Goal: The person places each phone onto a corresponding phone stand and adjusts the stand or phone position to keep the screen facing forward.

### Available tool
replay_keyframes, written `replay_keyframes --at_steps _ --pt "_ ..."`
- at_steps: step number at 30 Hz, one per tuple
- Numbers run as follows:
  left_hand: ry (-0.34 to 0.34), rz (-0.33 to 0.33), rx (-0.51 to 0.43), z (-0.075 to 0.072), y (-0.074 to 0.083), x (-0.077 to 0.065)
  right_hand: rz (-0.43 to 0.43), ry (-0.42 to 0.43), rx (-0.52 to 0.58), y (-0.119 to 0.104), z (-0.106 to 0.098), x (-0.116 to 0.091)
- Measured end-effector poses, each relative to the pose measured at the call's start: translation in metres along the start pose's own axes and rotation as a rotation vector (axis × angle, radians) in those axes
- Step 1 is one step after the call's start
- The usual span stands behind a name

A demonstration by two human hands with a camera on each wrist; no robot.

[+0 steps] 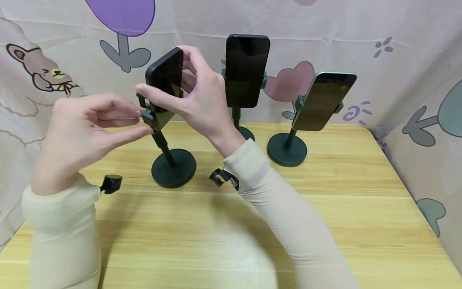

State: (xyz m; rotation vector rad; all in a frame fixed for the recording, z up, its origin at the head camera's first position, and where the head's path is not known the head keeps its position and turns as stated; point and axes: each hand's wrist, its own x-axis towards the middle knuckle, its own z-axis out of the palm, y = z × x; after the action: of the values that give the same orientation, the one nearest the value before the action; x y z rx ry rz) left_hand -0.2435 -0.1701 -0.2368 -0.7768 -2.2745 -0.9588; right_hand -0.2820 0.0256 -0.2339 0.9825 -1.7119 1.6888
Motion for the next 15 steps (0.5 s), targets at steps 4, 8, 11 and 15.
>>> replay_keyframes --at_steps 4,8,11,15 --pt "-0.037 -0.104 -0.114 -0.01 -0.027 0.003 0.03 0.001 0.01 -0.002 0.0 0.002" --pt "-0.143 -0.25 -0.404 0.001 -0.075 0.005 0.073 0.004 0.032 -0.003 -0.001 0.003" --pt "-0.208 -0.227 -0.697 0.018 -0.104 0.006 0.103 0.002 0.049 -0.004 0.0 0.003" --pt "-0.225 -0.159 -0.922 0.041 -0.119 0.005 0.124 -0.001 0.051 -0.004 0.0 0.004"
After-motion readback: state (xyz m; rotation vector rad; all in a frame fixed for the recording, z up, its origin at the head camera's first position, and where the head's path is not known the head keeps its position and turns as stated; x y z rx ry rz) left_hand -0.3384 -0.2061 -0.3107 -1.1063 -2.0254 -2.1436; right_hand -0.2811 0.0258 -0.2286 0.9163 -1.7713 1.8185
